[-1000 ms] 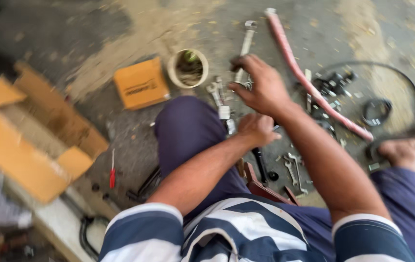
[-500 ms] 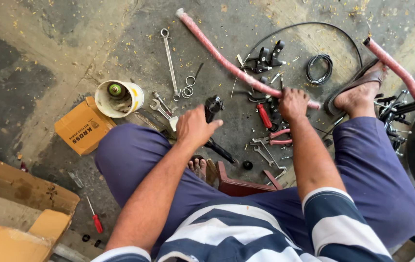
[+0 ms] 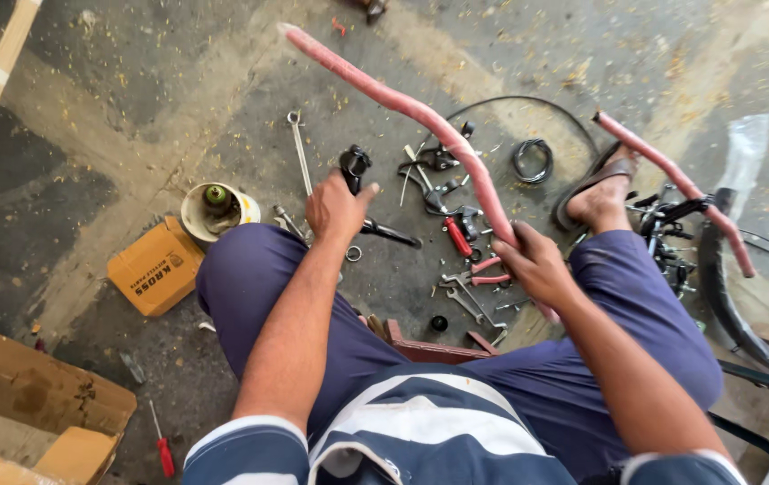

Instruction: The person sits on the floor of a bicycle workshop assembling a handlebar assembly. They position a black stem onto a pink-wrapped handlebar, tighten its bolts with a wrench, apply liquid from a bottle to a fitting, and press and adjust a black component onto the stem while handling small hardware from the floor.

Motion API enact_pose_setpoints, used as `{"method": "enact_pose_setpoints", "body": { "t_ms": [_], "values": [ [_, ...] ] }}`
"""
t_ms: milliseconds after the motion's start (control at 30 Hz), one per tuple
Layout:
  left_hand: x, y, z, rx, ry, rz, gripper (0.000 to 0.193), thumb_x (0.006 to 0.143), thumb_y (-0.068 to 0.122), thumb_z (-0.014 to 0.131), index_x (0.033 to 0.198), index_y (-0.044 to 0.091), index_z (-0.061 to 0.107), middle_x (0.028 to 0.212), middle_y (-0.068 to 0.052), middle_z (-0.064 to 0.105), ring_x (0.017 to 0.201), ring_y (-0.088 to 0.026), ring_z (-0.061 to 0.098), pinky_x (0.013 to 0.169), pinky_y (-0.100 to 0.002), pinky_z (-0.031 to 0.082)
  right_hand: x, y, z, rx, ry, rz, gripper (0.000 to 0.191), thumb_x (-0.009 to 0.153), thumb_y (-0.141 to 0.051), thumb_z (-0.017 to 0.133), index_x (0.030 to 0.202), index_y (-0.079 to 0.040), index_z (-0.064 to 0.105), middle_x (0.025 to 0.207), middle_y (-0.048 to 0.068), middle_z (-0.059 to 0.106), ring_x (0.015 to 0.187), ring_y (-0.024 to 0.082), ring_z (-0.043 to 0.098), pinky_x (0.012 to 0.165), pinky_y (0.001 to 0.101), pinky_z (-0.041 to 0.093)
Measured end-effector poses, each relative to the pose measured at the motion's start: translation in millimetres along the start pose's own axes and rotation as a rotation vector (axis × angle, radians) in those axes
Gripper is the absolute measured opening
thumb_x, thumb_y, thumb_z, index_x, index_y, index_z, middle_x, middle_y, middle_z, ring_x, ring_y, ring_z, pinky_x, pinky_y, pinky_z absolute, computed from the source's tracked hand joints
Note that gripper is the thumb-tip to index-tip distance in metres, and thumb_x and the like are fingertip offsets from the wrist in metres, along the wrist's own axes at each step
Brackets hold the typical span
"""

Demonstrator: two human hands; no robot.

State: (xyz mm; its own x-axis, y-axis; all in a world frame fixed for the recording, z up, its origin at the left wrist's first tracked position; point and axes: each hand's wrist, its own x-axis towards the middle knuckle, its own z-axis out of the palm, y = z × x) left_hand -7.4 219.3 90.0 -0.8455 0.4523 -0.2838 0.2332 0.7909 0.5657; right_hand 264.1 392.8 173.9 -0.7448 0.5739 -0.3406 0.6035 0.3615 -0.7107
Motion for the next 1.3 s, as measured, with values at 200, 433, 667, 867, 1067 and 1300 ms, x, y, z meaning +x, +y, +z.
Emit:
{"method": "enact_pose_setpoints", "body": {
  "t_ms": [200, 433, 667, 867, 1067, 1300],
  "values": [
    [10, 7, 7, -0.132, 0.142, -0.007, 0.058, 0.084, 0.049, 0.08, 0.111, 0.002, 0.062, 0.098, -0.022, 0.074, 0.092, -0.043, 0.071, 0.082, -0.053, 0.054, -116, 0, -69, 0.299, -0.029, 0.319, 0.027, 0.103, -0.028, 0.055, 0.109, -0.003, 0.06, 0.069, 0.002, 0.05, 0.055, 0.011, 0.047, 0.048, 0.0299, 0.04],
    [13, 19, 17, -0.25, 0.303, 0.104, 0.054, 0.083, 0.046, 0.078, 0.112, 0.004, 0.06, 0.097, -0.018, 0.077, 0.09, -0.041, 0.073, 0.077, -0.054, 0.053, -214, 40, -94, 0.388, -0.004, 0.574, 0.034, 0.103, -0.027, 0.05, 0.117, 0.002, 0.061, 0.071, 0.01, 0.056, 0.054, 0.018, 0.05, 0.049, 0.0334, 0.042],
    [12, 29, 22, -0.173, 0.293, 0.138, 0.053, 0.084, 0.045, 0.081, 0.109, 0.003, 0.06, 0.095, -0.02, 0.075, 0.09, -0.042, 0.072, 0.077, -0.055, 0.052, -239, 72, -85, 0.543, 0.015, 0.588, 0.041, 0.101, -0.025, 0.053, 0.13, 0.002, 0.06, 0.074, 0.009, 0.054, 0.059, 0.017, 0.049, 0.049, 0.0323, 0.041],
    [11, 34, 23, -0.136, 0.31, 0.159, 0.048, 0.082, 0.033, 0.082, 0.11, 0.003, 0.057, 0.093, -0.021, 0.074, 0.087, -0.043, 0.072, 0.075, -0.056, 0.052, -243, 72, -84, 0.556, -0.013, 0.554, 0.042, 0.1, -0.023, 0.053, 0.134, 0.0, 0.059, 0.072, 0.006, 0.05, 0.057, 0.015, 0.045, 0.048, 0.0305, 0.038],
    [14, 33, 16, -0.181, 0.326, 0.307, 0.045, 0.086, 0.025, 0.081, 0.111, 0.002, 0.052, 0.093, -0.022, 0.073, 0.086, -0.045, 0.071, 0.072, -0.058, 0.051, -246, 65, -80, 0.619, -0.065, 0.615, 0.038, 0.102, -0.028, 0.051, 0.121, 0.004, 0.058, 0.069, 0.009, 0.049, 0.053, 0.018, 0.045, 0.045, 0.0321, 0.037],
    [18, 35, 15, -0.178, 0.369, 0.303, 0.043, 0.087, 0.024, 0.081, 0.111, 0.002, 0.053, 0.092, -0.021, 0.073, 0.083, -0.042, 0.073, 0.069, -0.055, 0.053, -249, 55, -80, 0.674, -0.037, 0.776, 0.041, 0.103, -0.036, 0.052, 0.123, 0.0, 0.056, 0.069, 0.009, 0.045, 0.052, 0.018, 0.04, 0.045, 0.0323, 0.033]
  ]
}}
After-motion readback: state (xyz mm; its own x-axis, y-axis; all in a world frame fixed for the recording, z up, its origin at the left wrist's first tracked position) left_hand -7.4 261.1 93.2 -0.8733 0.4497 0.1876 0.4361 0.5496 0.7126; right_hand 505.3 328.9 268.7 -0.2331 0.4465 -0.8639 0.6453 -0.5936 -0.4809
